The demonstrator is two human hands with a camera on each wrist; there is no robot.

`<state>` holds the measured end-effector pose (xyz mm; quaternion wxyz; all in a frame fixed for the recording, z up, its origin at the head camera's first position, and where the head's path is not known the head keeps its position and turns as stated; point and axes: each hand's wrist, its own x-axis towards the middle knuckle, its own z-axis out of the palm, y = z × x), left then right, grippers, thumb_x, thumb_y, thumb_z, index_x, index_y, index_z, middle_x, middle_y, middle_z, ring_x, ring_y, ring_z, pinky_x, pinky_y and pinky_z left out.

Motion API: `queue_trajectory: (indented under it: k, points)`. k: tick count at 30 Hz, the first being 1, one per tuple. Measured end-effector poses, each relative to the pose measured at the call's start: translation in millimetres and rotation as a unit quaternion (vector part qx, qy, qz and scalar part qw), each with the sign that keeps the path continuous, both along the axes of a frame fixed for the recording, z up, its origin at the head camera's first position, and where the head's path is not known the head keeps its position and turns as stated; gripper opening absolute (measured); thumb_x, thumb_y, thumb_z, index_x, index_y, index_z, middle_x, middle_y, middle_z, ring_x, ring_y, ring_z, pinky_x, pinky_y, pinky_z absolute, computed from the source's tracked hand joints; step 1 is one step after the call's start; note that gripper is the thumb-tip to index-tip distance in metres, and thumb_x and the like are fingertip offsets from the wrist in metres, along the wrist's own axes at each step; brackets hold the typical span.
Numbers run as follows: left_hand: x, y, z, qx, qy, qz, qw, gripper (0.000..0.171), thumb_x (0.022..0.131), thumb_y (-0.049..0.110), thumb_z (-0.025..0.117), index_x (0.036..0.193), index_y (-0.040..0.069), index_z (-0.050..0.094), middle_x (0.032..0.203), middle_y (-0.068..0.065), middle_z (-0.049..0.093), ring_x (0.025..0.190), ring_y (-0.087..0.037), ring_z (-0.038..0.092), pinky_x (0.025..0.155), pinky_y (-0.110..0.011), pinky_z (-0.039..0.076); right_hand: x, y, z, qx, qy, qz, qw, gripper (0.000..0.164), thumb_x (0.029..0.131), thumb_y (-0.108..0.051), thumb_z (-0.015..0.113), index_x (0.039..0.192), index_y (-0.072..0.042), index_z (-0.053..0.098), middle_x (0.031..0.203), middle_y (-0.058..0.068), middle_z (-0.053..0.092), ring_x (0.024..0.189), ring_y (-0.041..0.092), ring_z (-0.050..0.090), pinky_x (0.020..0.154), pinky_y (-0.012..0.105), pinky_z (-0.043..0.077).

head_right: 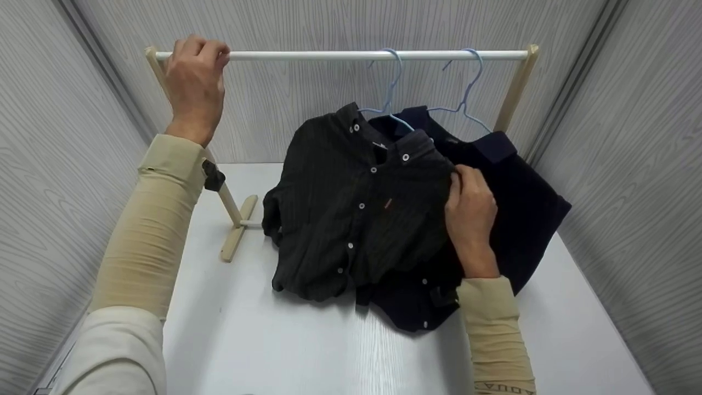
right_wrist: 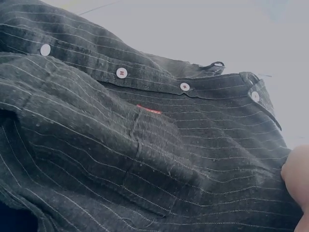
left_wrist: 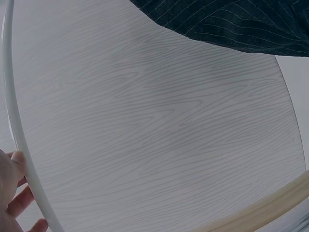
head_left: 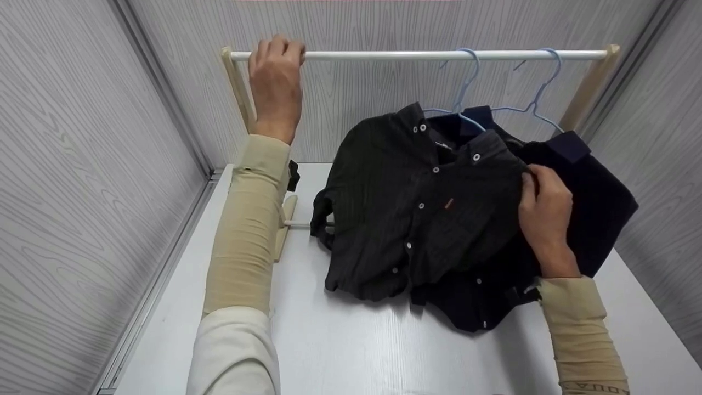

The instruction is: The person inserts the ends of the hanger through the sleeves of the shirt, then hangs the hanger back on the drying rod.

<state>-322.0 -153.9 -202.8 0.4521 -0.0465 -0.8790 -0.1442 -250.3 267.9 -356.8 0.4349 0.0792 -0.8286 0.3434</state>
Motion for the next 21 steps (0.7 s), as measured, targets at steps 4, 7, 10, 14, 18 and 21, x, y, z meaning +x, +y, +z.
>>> queue_trajectory:
  k: [4, 7, 10, 14, 18, 21]
  points:
    - [2.9, -2, -9.2, -0.010, 0.005, -0.013, 0.9998, 0.031, 0.105, 0.023, 0.044, 0.117, 0.007, 0.068, 0.115, -0.011, 0.065, 0.110, -0.029, 0.058, 0.098, -0.040, 0.043, 4.2, 1, -5.8, 0.001, -0.028, 0.015, 0.999, 0.029, 0.102, -0.015, 0.053, 0.124, 0.001, 0.062, 0.115, 0.028, 0.057, 0.106, 0.040, 0.057, 0.092, 0.052, 0.043]
    - [5.5, -5, -14.9, -0.016, -0.003, -0.024, 0.9996, 0.030, 0.106, 0.020, 0.044, 0.125, 0.007, 0.064, 0.121, -0.011, 0.062, 0.117, -0.028, 0.055, 0.103, -0.039, 0.041, 9.7, 2, -8.7, 0.008, -0.042, 0.021, 0.999, 0.039, 0.100, -0.014, 0.055, 0.138, -0.006, 0.054, 0.123, 0.030, 0.048, 0.110, 0.040, 0.049, 0.095, 0.053, 0.039]
    - [9.1, -7, -19.5, -0.022, -0.020, -0.038, 0.9988, 0.034, 0.104, 0.019, 0.048, 0.135, 0.008, 0.058, 0.131, -0.011, 0.056, 0.128, -0.028, 0.049, 0.111, -0.038, 0.035, 17.0, 2, -10.5, 0.026, -0.027, 0.017, 0.999, 0.047, 0.099, -0.011, 0.056, 0.144, -0.009, 0.049, 0.128, 0.030, 0.043, 0.111, 0.042, 0.043, 0.095, 0.052, 0.034]
    - [16.5, -9, -27.3, -0.023, -0.035, -0.058, 0.9974, 0.045, 0.104, 0.022, 0.048, 0.147, 0.008, 0.047, 0.145, -0.011, 0.048, 0.139, -0.028, 0.040, 0.119, -0.040, 0.026, 27.9, -2, -12.7, 0.047, 0.012, 0.019, 0.999, 0.048, 0.096, -0.005, 0.058, 0.143, -0.006, 0.050, 0.132, 0.029, 0.044, 0.113, 0.043, 0.039, 0.094, 0.050, 0.032]
    - [25.4, -10, -42.0, -0.022, -0.031, -0.080, 0.9961, 0.050, 0.104, 0.023, 0.045, 0.151, 0.008, 0.040, 0.152, -0.012, 0.042, 0.142, -0.028, 0.038, 0.120, -0.042, 0.024, 39.3, -11, -13.5, 0.058, 0.019, 0.029, 0.998, 0.048, 0.093, -0.002, 0.061, 0.140, -0.004, 0.053, 0.140, 0.025, 0.045, 0.124, 0.042, 0.038, 0.103, 0.051, 0.032]
    - [33.2, -9, -56.8, -0.040, -0.030, -0.096, 0.9941, 0.050, 0.105, 0.024, 0.043, 0.151, 0.007, 0.039, 0.153, -0.014, 0.042, 0.140, -0.030, 0.040, 0.118, -0.042, 0.027, 48.0, -16, -12.2, 0.070, 0.028, 0.026, 0.997, 0.048, 0.092, 0.000, 0.062, 0.139, -0.003, 0.054, 0.146, 0.022, 0.043, 0.134, 0.040, 0.035, 0.112, 0.052, 0.028]
